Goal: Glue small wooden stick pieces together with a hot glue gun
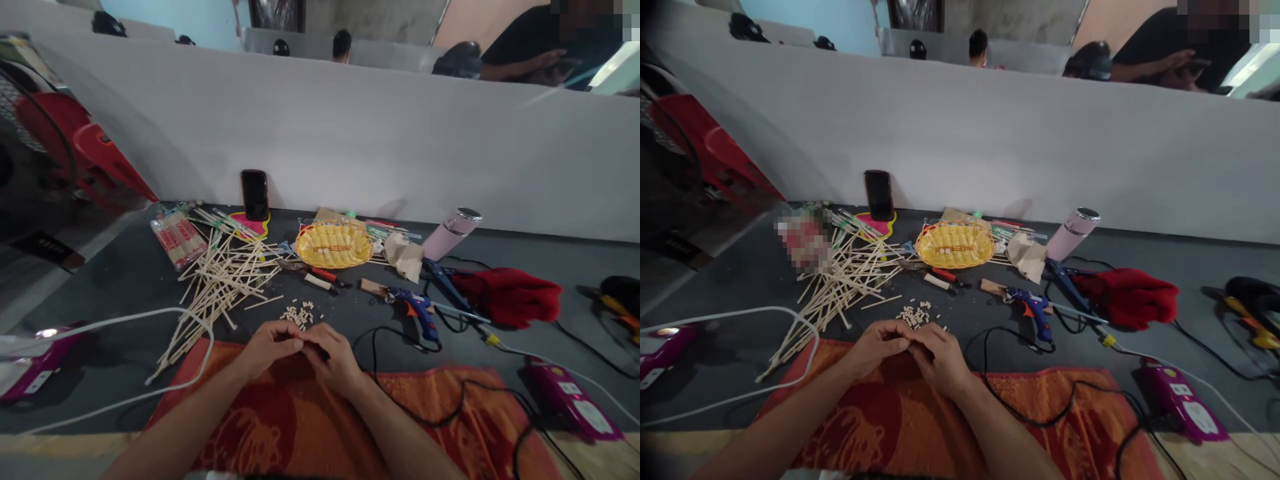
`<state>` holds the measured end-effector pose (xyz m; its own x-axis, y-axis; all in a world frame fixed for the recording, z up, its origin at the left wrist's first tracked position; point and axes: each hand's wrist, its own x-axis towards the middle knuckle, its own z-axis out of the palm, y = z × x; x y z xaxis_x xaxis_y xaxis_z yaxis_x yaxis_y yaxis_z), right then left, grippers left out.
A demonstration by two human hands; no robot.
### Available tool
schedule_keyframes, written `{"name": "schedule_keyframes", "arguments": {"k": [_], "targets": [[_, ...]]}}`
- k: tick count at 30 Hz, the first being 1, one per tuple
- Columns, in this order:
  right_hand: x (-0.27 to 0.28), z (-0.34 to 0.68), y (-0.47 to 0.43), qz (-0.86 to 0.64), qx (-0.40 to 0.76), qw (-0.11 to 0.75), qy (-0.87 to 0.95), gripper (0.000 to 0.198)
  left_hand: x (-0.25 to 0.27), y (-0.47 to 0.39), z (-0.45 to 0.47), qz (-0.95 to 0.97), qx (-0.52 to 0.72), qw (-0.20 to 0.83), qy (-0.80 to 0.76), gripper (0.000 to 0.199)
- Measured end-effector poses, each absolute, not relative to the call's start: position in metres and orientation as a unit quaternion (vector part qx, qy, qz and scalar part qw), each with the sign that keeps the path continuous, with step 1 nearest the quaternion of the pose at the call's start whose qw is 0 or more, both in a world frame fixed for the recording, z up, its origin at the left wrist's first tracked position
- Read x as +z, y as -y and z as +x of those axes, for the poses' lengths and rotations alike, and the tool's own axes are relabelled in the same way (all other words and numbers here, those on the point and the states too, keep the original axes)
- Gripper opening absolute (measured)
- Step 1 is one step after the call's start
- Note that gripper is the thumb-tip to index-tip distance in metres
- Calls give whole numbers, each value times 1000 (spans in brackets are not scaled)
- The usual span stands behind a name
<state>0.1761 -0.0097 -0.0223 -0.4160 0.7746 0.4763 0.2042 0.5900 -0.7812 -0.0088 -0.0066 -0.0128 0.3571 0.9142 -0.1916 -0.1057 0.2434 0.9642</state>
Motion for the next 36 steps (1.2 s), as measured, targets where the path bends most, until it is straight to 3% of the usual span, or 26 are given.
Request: {"name": "schedule_keyframes", "arguments": {"k": [12,27,36], "targets": [[-23,173,10,-325,248,432,804,30,-12,8,-7,478,395,663,-418,30],[-21,173,12,-330,260,449,789,22,-18,5,-10,466,395,690,-388,30],[-20,177,9,-333,279,463,773,30,-23,0,-7,469,388,696,-381,28]]}}
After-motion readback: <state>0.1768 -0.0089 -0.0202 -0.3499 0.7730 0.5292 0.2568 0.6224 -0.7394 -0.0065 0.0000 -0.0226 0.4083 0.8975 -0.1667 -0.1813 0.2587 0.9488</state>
